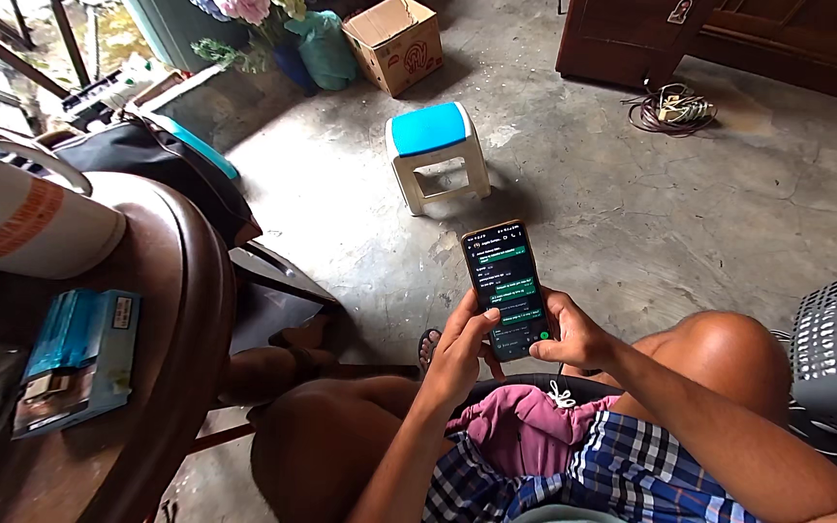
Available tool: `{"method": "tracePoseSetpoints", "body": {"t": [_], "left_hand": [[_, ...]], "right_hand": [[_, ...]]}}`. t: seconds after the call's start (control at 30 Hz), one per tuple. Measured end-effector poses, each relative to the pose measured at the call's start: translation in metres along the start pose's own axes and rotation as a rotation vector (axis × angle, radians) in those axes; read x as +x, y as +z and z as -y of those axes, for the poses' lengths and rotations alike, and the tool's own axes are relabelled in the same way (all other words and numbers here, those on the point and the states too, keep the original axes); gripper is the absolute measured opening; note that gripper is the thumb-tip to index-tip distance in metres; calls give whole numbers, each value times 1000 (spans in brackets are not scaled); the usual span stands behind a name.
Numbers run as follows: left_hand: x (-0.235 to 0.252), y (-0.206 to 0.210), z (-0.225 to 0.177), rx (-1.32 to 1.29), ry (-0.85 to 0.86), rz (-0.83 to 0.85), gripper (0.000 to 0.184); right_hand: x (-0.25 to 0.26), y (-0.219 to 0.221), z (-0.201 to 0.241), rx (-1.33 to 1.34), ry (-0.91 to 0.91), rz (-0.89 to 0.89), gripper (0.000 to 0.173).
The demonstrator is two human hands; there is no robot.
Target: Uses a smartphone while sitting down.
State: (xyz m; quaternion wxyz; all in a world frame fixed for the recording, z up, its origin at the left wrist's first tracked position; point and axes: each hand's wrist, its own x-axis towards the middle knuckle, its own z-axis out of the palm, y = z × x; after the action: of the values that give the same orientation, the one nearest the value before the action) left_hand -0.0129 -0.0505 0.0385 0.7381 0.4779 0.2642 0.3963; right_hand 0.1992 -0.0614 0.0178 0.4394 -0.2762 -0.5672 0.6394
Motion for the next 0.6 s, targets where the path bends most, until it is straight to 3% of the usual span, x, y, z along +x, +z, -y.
{"method": "tracePoseSetpoints", "body": {"t": [0.6], "left_hand": [[0,-1,0,0,-1,-1,39]], "right_hand": [[0,1,1,2,7,-5,61]]}}
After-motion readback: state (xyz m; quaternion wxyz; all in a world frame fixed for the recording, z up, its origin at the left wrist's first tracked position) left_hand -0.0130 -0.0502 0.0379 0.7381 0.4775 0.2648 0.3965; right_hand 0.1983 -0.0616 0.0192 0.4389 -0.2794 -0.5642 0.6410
